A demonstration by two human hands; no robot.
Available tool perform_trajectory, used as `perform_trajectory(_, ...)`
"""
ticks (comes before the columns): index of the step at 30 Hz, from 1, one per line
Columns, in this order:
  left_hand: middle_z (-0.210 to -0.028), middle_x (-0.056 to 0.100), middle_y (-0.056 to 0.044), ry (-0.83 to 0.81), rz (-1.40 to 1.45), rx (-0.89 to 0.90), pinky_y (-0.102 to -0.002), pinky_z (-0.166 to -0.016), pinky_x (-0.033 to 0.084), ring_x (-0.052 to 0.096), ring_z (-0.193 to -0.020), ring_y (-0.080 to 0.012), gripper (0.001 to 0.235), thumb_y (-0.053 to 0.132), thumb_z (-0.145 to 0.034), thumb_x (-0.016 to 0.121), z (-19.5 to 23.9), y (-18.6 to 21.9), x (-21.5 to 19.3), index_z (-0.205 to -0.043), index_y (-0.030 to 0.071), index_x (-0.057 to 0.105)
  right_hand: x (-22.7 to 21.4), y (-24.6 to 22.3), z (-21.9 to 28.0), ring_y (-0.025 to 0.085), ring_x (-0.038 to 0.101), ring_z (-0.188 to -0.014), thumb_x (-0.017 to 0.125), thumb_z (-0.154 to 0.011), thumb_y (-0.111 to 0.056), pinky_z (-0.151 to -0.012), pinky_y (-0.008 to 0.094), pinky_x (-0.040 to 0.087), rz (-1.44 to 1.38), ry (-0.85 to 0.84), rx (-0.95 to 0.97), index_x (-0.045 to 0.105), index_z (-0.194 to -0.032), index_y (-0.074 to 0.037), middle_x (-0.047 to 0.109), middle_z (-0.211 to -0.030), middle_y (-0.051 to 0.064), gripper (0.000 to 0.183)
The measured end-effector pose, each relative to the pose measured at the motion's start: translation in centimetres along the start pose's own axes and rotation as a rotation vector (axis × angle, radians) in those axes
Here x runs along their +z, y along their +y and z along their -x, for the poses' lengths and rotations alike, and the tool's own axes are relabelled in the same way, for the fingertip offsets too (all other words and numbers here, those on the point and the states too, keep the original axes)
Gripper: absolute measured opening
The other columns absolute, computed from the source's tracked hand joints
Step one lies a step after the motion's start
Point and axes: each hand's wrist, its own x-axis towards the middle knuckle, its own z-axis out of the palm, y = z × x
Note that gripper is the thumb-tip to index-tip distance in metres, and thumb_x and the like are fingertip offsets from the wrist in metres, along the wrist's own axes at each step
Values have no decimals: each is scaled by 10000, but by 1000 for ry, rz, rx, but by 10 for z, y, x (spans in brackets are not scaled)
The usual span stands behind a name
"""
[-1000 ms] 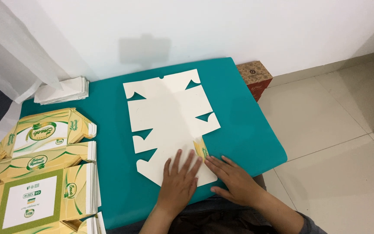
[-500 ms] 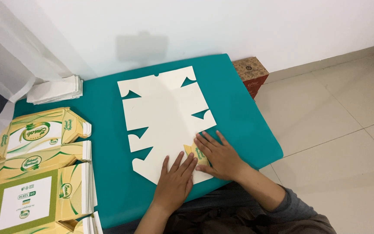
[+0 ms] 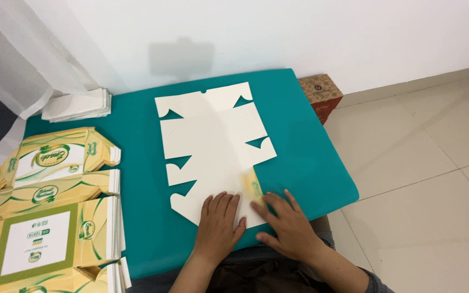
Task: The person assembles a flat, pre-cut cardboard box on a teal table. They fold the flaps along the creases, tuck the tabs into slots to form the box structure, and then place a white paper insert inside. Finally, they close the lid and set the finished box aside.
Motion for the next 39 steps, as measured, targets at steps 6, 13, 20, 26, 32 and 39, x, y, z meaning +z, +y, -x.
perform_trajectory(6,-1321,648,-57,0,68,-138,-562,-1156,281,535,-1338,-277,463,447,-1021,571,26,-2,-41,-1346,118,599,11,7,11,412,469,-1396,425,-1033,-599,-1138,647,353,79,180,293,501,-1556,-261,501,-1455,244,628)
perform_trajectory(13,-1355,639,-60,155,-67,-581,-537,-1210,309,529,-1367,-281,481,422,-989,565,90,-38,-32,-1371,134,614,8,-23,2,380,307,-1571,494,-978,-644,-1186,789,147,197,162,240,558,-1470,-171,419,-1644,113,686)
perform_trajectory(20,-1559,522,-99,72,200,-296,-549,-1224,254,407,-1499,-310,535,312,-1051,490,69,-33,-51,-1531,78,460,13,-55,-12,318,359,-1541,500,-1055,-592,-1252,588,201,-29,-11,-130,389,-1605,-72,431,-1649,105,765)
perform_trajectory(26,-1666,367,-112,-182,311,-3,-511,-1248,237,336,-1539,-262,573,270,-1090,443,61,-40,-51,-1616,78,323,6,-60,-18,394,392,-1501,490,-1069,-553,-1192,532,320,-93,-39,-160,418,-1600,-113,449,-1621,157,694)
perform_trajectory(32,-1682,296,-97,-361,301,23,-502,-1276,188,228,-1560,-293,557,279,-1097,386,50,-55,-52,-1612,82,308,16,-68,-24,374,369,-1519,451,-1054,-657,-1181,564,305,-15,-33,-223,405,-1618,-132,391,-1670,116,772)
perform_trajectory(39,-1692,297,-102,-299,52,-48,-473,-1242,175,253,-1561,-255,611,380,-1098,339,21,-75,-16,-1627,76,289,22,-64,-21,355,310,-1559,500,-1037,-678,-1223,564,254,36,-57,-252,334,-1653,-127,332,-1710,78,842)
